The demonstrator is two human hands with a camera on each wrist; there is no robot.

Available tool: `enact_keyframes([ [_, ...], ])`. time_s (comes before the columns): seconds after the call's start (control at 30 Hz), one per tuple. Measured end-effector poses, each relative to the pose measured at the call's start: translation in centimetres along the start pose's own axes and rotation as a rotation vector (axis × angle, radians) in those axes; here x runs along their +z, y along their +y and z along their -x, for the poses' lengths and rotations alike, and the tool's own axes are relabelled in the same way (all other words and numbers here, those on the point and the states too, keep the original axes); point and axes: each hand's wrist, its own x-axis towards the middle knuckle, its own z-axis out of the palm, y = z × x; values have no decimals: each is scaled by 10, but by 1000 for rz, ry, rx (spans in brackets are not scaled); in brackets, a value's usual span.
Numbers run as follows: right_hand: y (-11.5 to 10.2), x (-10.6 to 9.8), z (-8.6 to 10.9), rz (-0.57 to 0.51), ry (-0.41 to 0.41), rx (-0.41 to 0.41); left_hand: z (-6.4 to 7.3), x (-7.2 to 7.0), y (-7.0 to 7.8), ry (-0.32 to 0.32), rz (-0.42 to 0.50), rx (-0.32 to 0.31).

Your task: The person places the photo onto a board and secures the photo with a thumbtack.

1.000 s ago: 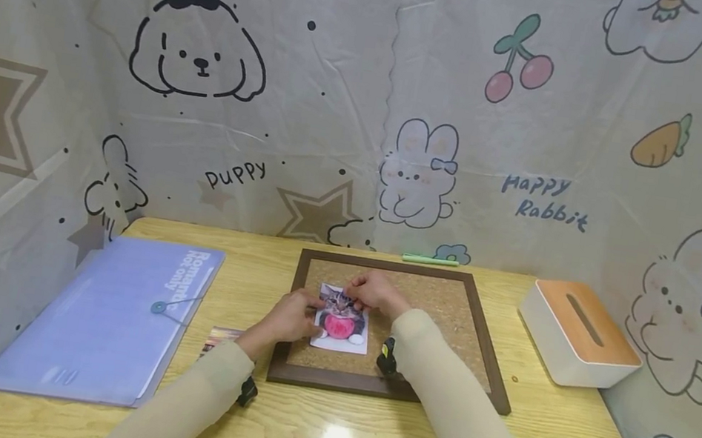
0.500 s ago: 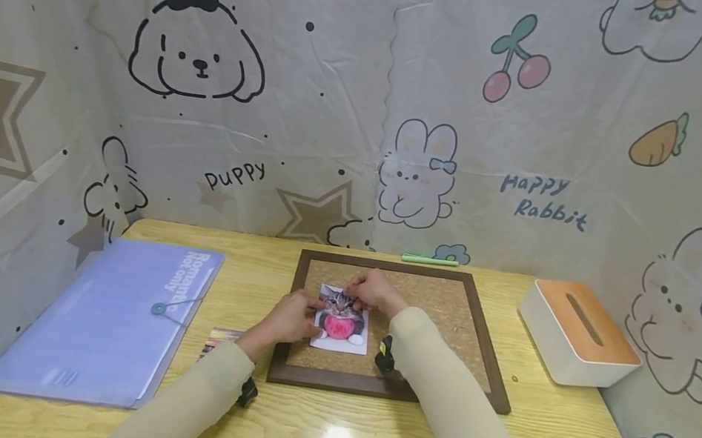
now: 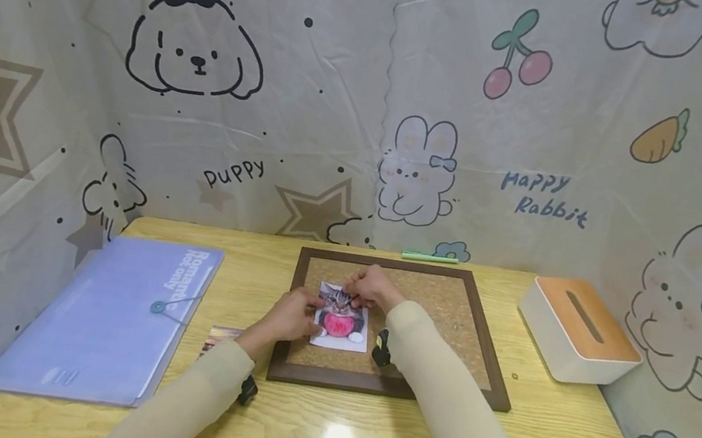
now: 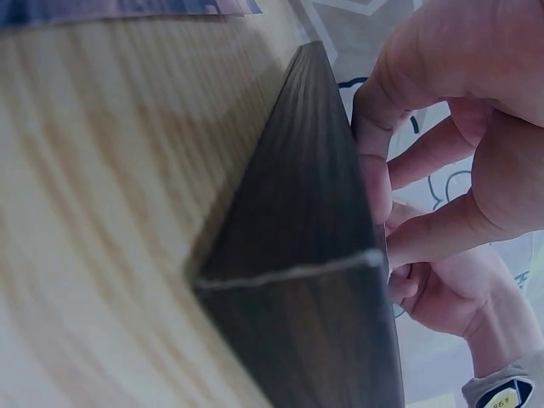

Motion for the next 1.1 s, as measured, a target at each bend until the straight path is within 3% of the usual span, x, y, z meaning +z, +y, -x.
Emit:
enact_keyframes([
  [0.83,-3,4,0,54,39,4,0,-2,2,-6,11,-22],
  [1.1,0,-2,3,9,-11,-4,1,-1,5,-10,18,-42],
])
